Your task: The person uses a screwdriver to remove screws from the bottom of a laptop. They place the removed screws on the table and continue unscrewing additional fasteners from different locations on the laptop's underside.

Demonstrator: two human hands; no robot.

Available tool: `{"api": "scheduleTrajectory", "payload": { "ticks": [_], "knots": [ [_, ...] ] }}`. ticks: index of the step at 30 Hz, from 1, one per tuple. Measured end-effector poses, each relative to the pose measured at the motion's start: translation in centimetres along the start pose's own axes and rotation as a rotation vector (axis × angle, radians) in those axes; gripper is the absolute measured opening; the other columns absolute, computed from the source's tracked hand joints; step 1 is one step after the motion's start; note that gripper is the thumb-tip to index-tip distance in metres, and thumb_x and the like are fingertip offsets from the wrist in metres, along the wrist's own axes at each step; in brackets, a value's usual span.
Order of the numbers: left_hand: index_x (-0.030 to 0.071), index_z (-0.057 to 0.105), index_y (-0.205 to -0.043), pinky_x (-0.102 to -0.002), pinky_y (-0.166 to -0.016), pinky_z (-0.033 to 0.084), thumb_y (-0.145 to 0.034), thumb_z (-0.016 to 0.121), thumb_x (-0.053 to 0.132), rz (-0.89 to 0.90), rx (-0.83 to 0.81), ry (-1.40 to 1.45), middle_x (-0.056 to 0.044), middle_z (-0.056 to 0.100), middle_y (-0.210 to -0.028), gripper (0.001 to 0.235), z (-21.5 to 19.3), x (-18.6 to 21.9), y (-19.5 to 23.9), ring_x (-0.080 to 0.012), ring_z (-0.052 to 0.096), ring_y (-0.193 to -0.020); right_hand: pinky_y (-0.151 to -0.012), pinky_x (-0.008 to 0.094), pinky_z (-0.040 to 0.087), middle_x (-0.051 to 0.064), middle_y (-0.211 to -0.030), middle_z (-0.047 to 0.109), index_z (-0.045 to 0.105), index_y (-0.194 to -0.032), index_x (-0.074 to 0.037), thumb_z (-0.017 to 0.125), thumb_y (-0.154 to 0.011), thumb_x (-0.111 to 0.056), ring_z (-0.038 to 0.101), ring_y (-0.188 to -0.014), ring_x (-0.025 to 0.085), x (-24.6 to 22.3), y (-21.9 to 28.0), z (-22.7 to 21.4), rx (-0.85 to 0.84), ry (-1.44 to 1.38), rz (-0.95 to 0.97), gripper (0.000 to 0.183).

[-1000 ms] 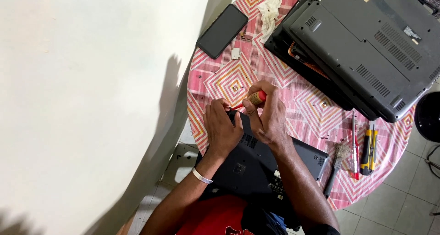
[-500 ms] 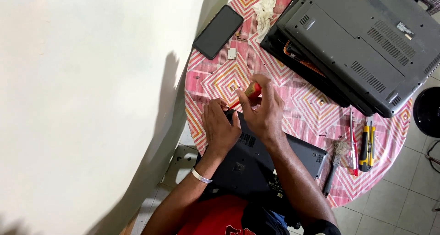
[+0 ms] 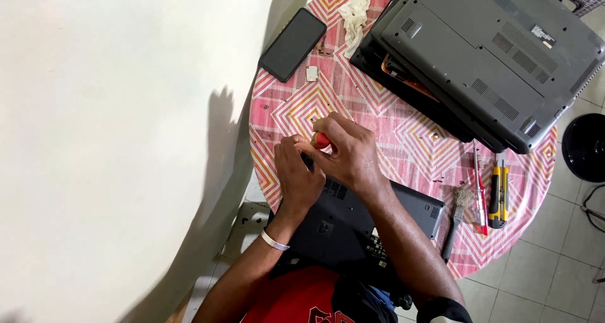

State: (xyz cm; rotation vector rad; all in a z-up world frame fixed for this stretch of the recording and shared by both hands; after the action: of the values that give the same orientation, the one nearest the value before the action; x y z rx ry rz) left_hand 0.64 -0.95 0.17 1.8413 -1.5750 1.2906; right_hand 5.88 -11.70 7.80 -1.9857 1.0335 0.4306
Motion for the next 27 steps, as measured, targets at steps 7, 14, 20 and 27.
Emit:
{"api": "scheduleTrajectory", "payload": {
  "ticks": [7, 14, 20, 27],
  "knots": [
    [0.006, 0.051, -0.098, -0.042, -0.072, 0.044, -0.103, 0.045, 0.001, 0.132, 0.074, 0.095, -0.011, 0.052, -0.094, 0.009, -1.8, 2.8, -0.7, -0.0301, 0.051, -0.079, -0.067, 0.04, 0.055, 0.003, -0.089, 0.057, 0.061, -0.096, -0.016, 0.08, -0.089, -0.038, 0.066, -0.08, 0.029, -2.3, -2.3, -1.5, -0.128, 0.188, -0.073, 0.03],
    [0.005, 0.056, -0.106, -0.04, -0.08, 0.049, -0.106, 0.044, 0.006, 0.115, 0.0, 0.052, -0.009, 0.053, -0.098, 0.012, -0.1, -0.6, 0.4, -0.0263, 0.056, -0.091, -0.074, 0.046, 0.056, 0.02, -0.101, 0.066, 0.068, -0.113, 0.002, 0.047, -0.11, -0.013, 0.065, -0.087, 0.042, -3.3, -4.5, -3.9, -0.226, -0.304, -0.195, 0.026],
    [0.006, 0.058, -0.103, -0.047, -0.083, 0.054, -0.099, 0.059, 0.01, 0.135, 0.045, 0.056, -0.008, 0.053, -0.094, 0.006, -0.9, 0.4, 0.2, -0.0266, 0.057, -0.089, -0.061, 0.034, 0.052, 0.002, -0.073, 0.047, 0.066, -0.085, -0.011, 0.071, -0.101, -0.034, 0.057, -0.065, 0.026, -0.9, -3.5, -1.9, -0.09, -0.009, -0.31, 0.028],
    [0.009, 0.061, -0.108, -0.043, -0.086, 0.058, -0.103, 0.06, 0.011, 0.042, 0.083, 0.073, -0.01, 0.063, -0.1, 0.006, -1.4, -0.1, 0.4, -0.0285, 0.067, -0.098, -0.082, 0.046, 0.055, 0.016, -0.115, 0.062, 0.068, -0.119, -0.005, 0.049, -0.106, -0.02, 0.061, -0.096, 0.036, -4.7, -4.7, -4.0, -0.28, -0.203, -0.233, 0.027]
  ]
}}
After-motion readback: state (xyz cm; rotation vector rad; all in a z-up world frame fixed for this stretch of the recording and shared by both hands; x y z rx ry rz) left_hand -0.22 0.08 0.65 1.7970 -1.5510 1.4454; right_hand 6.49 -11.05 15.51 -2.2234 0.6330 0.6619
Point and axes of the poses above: each hand's wrist, its own y-axis away from the middle knuckle, its own z-axis out of the palm, x = y × z, the point moved 1 cm from there along -y, towards the middle knuckle
